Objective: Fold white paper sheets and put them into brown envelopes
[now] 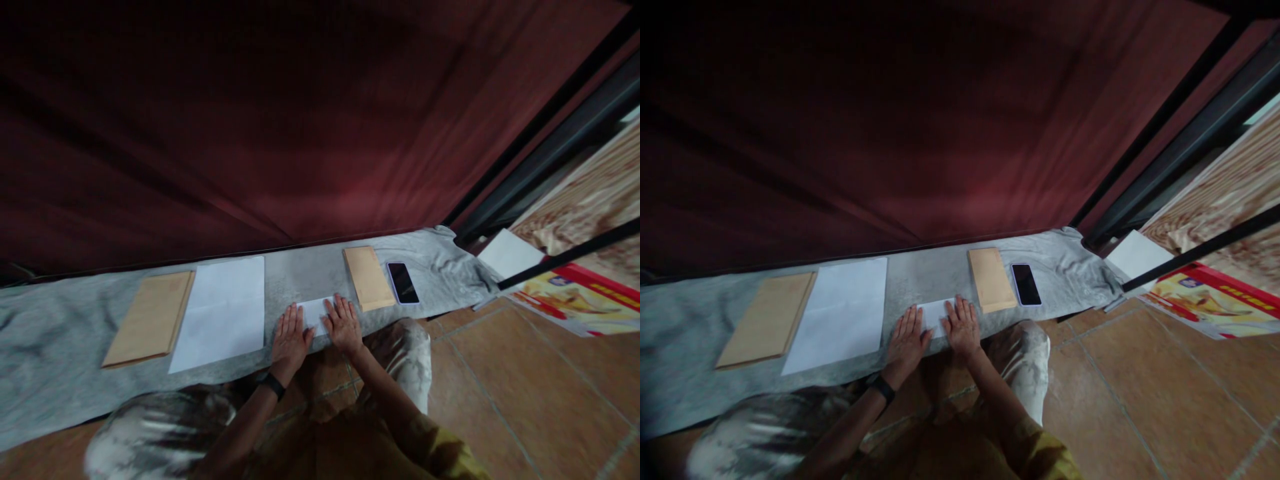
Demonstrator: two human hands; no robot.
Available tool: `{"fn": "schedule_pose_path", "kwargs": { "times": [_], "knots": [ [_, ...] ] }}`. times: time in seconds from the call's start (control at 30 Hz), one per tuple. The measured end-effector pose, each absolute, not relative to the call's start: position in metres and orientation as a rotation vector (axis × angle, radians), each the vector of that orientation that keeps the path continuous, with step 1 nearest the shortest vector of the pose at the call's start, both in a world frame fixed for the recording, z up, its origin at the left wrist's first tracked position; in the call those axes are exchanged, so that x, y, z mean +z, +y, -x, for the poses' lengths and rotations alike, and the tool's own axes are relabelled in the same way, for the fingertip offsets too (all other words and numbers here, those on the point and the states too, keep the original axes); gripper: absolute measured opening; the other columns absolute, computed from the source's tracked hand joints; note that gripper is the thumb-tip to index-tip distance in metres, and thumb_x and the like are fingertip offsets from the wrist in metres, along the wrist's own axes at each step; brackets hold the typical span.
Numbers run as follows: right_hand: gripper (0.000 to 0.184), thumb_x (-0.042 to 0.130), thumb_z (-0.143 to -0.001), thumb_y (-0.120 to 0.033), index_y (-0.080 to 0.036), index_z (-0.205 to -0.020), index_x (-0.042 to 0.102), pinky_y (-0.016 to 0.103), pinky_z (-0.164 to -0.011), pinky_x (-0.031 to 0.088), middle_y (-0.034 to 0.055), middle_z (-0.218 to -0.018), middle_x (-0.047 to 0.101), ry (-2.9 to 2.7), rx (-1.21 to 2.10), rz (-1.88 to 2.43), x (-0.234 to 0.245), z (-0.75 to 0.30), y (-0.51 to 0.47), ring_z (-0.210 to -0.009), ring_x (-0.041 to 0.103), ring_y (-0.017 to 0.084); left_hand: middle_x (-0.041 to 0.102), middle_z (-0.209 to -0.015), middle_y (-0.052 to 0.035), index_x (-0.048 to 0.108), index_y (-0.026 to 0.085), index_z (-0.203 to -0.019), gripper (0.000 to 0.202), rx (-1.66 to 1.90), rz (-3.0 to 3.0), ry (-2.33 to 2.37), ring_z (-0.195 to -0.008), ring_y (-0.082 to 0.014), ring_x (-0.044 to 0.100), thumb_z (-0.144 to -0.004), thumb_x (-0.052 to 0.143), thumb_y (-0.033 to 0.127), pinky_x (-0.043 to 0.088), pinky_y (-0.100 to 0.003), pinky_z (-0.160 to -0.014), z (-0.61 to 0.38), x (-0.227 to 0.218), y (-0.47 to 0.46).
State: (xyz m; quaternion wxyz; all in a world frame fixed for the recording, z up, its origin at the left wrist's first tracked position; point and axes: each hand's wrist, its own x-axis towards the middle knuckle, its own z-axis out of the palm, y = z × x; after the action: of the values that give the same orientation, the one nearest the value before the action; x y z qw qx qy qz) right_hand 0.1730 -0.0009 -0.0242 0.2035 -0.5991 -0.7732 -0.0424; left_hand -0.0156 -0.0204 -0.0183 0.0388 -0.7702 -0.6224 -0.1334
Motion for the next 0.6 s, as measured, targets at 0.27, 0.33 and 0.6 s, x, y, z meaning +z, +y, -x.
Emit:
{"fn": "schedule_pose_path", "kwargs": {
  "times": [0.27,0.33,0.6],
  "knots": [
    [0.051,0.047,-0.102,-0.041,-0.023,-0.150,0.047,0.050,-0.115,0.031,0.0139,-0.159,0.040,-2.158,-0.146,1.630,-0.028,-0.173,-0.001,-0.143,0.040,0.032,0.042,-0.157,-0.0176,0.033,0.010,-0.155,0.066,-0.440,2.347,-1.941,-0.148,-0.0280,0.036,-0.099,0.036,0.045,0.031,-0.048,-0.120,0.015,-0.018,-0.025],
    [0.051,0.047,-0.103,-0.041,-0.022,-0.150,0.047,0.049,-0.115,0.031,0.0142,-0.159,0.040,-2.154,-0.158,1.623,-0.030,-0.173,-0.001,-0.144,0.039,0.032,0.042,-0.157,-0.0169,0.033,0.011,-0.155,0.065,-0.456,2.342,-1.930,-0.147,-0.0280,0.037,-0.100,0.036,0.045,0.031,-0.048,-0.119,0.018,-0.019,-0.029],
    [0.052,0.046,-0.103,-0.039,-0.023,-0.152,0.044,0.051,-0.115,0.030,0.0137,-0.159,0.039,-2.159,-0.169,1.617,-0.031,-0.173,-0.002,-0.143,0.040,0.032,0.041,-0.157,-0.0150,0.039,0.010,-0.152,0.058,-0.389,2.364,-1.938,-0.147,-0.0275,0.038,-0.101,0.035,0.036,0.033,-0.048,-0.119,0.027,-0.017,-0.044]
  ]
}}
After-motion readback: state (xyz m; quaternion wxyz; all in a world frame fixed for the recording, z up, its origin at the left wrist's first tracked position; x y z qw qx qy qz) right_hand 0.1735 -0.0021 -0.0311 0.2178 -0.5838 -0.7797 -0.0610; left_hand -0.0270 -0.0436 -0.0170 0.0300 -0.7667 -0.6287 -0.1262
